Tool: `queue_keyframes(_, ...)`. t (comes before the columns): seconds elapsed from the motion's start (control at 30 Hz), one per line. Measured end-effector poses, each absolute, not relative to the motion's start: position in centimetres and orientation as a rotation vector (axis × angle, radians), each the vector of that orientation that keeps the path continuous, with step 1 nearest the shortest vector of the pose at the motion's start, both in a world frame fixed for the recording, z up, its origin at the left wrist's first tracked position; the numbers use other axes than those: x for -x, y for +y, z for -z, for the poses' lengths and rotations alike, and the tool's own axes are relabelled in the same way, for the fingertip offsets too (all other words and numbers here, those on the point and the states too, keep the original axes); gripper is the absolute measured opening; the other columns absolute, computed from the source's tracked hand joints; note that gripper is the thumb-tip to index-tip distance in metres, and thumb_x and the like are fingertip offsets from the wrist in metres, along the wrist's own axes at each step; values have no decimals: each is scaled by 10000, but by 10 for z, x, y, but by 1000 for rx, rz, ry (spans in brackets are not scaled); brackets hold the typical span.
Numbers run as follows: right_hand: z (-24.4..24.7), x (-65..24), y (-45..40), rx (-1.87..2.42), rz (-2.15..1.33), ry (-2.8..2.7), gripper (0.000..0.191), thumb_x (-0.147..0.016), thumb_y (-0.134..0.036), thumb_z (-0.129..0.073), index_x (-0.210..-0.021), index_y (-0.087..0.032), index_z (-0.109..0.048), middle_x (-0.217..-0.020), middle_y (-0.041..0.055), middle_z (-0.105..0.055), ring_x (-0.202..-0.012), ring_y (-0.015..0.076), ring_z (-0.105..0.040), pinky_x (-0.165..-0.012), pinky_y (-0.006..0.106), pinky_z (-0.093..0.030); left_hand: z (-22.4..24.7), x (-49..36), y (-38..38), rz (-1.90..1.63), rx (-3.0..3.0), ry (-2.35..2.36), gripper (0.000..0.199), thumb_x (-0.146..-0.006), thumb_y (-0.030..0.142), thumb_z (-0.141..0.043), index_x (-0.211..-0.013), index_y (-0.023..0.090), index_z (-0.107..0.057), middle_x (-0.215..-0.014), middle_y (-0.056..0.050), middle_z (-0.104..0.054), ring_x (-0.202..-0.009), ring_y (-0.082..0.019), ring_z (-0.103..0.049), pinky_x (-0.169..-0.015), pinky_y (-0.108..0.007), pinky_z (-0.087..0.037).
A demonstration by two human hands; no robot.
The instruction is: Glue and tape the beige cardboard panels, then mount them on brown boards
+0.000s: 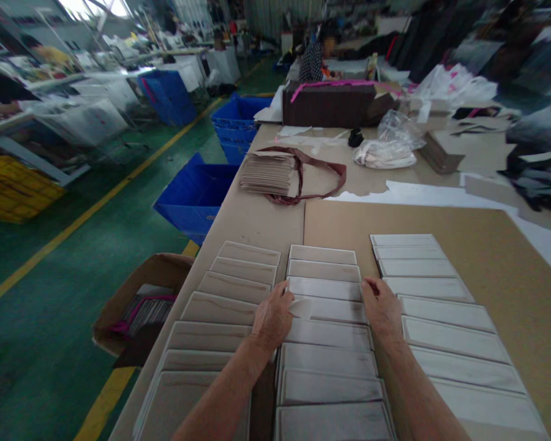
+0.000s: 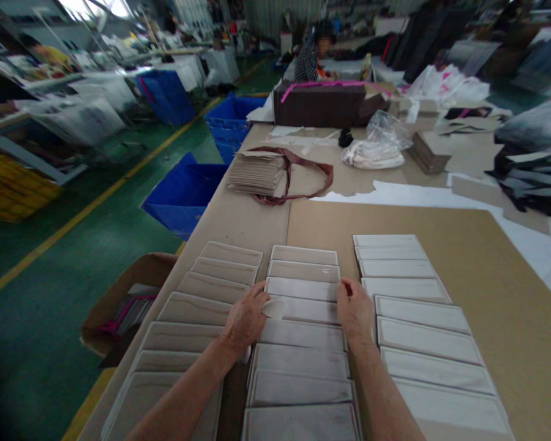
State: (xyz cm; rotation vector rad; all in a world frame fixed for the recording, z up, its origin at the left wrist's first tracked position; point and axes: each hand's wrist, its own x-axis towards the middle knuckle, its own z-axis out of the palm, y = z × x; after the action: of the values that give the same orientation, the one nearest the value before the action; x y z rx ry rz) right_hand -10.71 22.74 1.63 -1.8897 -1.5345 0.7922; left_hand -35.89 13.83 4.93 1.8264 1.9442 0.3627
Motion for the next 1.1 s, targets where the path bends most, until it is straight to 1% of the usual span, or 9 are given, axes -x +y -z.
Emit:
queue_keyframes(0.1, -39, 134, 203, 1664, -1191, -1443, 381, -826, -542, -492, -834, -192, -642, -758, 42, -662, -701, 189, -580, -689, 304, -436, -70, 352, 134, -709, -1426, 2069, 126, -747, 191, -614, -873, 185, -612, -1029, -54, -617, -961, -184, -590, -867, -296, -480)
queue_keyframes(0.17, -51, 160, 186, 1429, -1488, -1398, 373, -831, -547, -520, -765, -193, -618, -725, 21, -640, -688, 163, -559, -662, 272, -426, -80, 342, 130, -814, -1035, 1937, 222, -689, 307, -708, -837, 165, -620, -789, -15, -615, -725, -152, -579, -680, -257, -474)
queue_keyframes(0.27, -58, 191, 171, 1239, -1760, -1277, 324, -757, -510, -653, -772, -191, -598, -697, -7, -619, -643, 137, -537, -607, 247, -420, -85, 322, 124, -883, -643, 1584, 287, -714, 403, -685, -820, 140, -646, -622, 10, -580, -545, -99, -499, -512, -207, -367)
queue_keyframes(0.37, -55, 203, 167, 1208, -1934, -1095, 340, -705, -502, -708, -718, -202, -549, -535, -60, -510, -464, 108, -439, -445, 235, -353, -82, 306, 116, -935, -488, 1511, 295, -720, 413, -673, -804, 131, -659, -609, 4, -597, -521, -88, -502, -473, -198, -326)
queue_keyframes(0.47, -51, 200, 168, 1211, -2009, -1015, 384, -689, -519, -710, -626, -212, -487, -465, -74, -433, -394, 95, -351, -352, 222, -244, -80, 299, 110, -944, -430, 1458, 352, -710, 430, -686, -874, 120, -665, -715, -28, -657, -562, -99, -564, -483, -199, -350)
queue_keyframes(0.63, -55, 191, 173, 1258, -1949, -1161, 388, -693, -523, -691, -584, -199, -508, -491, -56, -456, -434, 89, -348, -382, 215, -248, -76, 302, 106, -982, -269, 1304, 547, -679, 599, -681, -929, 112, -666, -863, -97, -702, -663, -141, -640, -631, -258, -481)
queue_keyframes(0.83, -51, 190, 176, 1318, -1791, -1149, 358, -731, -546, -658, -754, -190, -624, -648, -14, -579, -597, 136, -498, -579, 249, -419, -72, 301, 113, -1038, -249, 1450, 520, -670, 563, -697, -883, 89, -688, -792, -107, -711, -636, -152, -643, -574, -243, -476)
queue_keyframes(0.9, -48, 191, 175, 1300, -1820, -1077, 365, -707, -544, -694, -757, -194, -602, -631, -27, -557, -575, 127, -472, -551, 241, -394, -73, 297, 115, -1054, -235, 1483, 475, -669, 514, -722, -861, 80, -693, -784, -112, -713, -634, -154, -645, -585, -250, -490)
queue_keyframes(1.1, -47, 190, 178, 1304, -1742, -1122, 431, -650, -535, -744, -582, -195, -488, -540, -58, -438, -522, 99, -367, -500, 229, -316, -72, 293, 112, -1067, -152, 1366, 483, -621, 484, -786, -879, 88, -683, -749, -96, -702, -620, -156, -644, -620, -276, -521)
